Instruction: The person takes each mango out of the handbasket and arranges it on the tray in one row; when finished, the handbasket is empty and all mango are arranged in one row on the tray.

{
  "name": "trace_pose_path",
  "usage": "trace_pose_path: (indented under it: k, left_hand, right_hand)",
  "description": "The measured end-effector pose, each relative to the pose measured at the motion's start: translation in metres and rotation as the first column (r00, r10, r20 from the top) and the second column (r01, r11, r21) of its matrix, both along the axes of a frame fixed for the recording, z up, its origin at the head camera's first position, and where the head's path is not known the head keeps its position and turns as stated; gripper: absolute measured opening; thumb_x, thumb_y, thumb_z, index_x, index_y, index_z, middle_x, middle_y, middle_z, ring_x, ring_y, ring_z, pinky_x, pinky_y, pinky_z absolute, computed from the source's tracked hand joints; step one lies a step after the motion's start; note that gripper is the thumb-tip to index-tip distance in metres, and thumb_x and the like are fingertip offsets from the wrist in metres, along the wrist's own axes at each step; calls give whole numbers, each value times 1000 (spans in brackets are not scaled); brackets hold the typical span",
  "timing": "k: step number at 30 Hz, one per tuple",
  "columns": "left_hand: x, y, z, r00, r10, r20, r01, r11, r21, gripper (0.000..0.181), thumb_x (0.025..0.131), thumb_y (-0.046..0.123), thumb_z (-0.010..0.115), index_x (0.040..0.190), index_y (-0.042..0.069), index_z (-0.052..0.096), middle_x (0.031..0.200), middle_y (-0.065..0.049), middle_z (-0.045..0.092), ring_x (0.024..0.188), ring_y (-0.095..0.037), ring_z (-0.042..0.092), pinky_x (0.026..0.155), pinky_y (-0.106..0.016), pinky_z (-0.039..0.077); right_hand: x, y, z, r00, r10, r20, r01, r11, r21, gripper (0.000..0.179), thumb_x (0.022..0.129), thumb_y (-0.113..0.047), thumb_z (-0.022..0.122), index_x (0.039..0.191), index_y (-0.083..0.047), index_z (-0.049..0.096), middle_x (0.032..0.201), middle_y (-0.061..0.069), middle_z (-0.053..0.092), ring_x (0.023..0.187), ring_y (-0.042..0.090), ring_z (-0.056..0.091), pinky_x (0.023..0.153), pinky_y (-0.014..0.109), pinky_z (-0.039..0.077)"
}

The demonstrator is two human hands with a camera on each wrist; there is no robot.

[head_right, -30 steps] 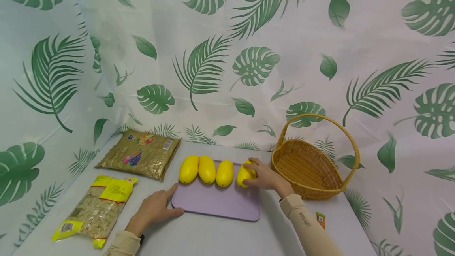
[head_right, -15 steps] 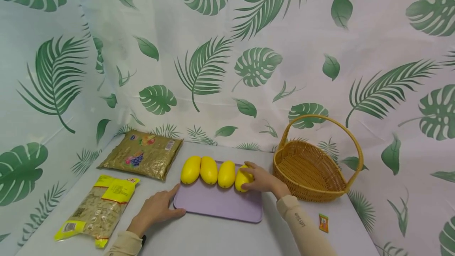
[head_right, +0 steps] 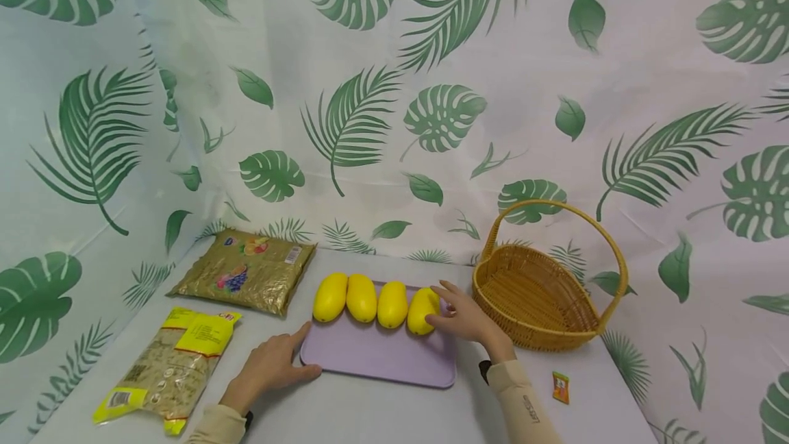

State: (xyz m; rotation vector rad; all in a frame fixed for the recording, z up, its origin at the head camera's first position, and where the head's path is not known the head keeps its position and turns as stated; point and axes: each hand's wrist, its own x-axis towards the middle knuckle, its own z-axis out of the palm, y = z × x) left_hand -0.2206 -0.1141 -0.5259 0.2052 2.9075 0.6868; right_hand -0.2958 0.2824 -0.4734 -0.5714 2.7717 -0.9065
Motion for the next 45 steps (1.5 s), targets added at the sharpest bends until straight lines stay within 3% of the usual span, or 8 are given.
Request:
trace_pose_path:
  k: [9,17,23,26,28,32,36,45]
  left_hand:
    - [-1,-4,4,1000,-5,-16,6,1000,27,93,76,60,78,151,14,47,117,-22,70,97,-39,67,79,-60,52]
    - [0,-7,9,994,7,-111,-3,999,32,74,85,51,75,141,7,56,122,-21,70,106,-39,68,81,-57,55]
    - [-7,-6,20,933,87,-350,-94,996,-1,58,87,46,73,130,8,65,113,-17,70,102,-37,64,78,-56,52]
    - [-13,-7,23,903,118,-414,-131,991,-4,62,87,51,71,133,12,64,122,-16,66,113,-39,58,85,-60,48]
    - [-17,-7,25,897,125,-425,-140,990,-5,71,85,58,69,139,14,59,133,-17,61,125,-43,53,92,-66,44]
    - [-26,-9,27,923,127,-363,-149,988,-33,101,78,81,59,155,20,40,158,-19,40,149,-53,24,107,-81,24]
    - [-30,-8,29,955,131,-265,-147,988,-39,123,67,95,51,162,24,18,170,-16,14,154,-53,-8,107,-86,-1]
    - [-28,-3,27,954,138,-266,-158,986,-59,132,61,101,47,163,27,7,171,-7,-8,153,-53,-13,105,-87,-5]
  right_hand:
    - [27,11,12,988,-97,-120,100,995,15,76,96,-43,65,152,1,39,156,31,36,128,51,54,101,58,51]
    - [54,18,22,927,-263,-268,284,958,42,64,98,-35,63,146,5,46,147,32,47,135,53,45,108,67,39]
    - [67,19,22,896,-321,-307,348,937,35,64,98,-38,63,146,2,48,146,31,47,132,53,46,104,68,40]
    - [69,18,20,878,-334,-343,379,923,72,70,96,-47,63,146,-1,47,148,32,44,132,56,44,103,73,37]
    - [69,16,18,866,-343,-363,406,907,110,79,93,-57,62,147,-3,46,151,32,39,135,58,38,104,76,32]
    - [69,11,10,855,-364,-370,447,878,170,101,83,-72,62,153,-4,36,160,32,24,145,61,17,109,79,18]
    - [70,5,2,862,-385,-331,460,868,188,118,77,-78,63,160,-5,21,167,30,0,150,61,-6,112,80,4]
    - [71,-7,-7,864,-424,-271,484,846,222,126,72,-84,62,162,-8,15,166,22,-19,148,60,-18,108,84,-3]
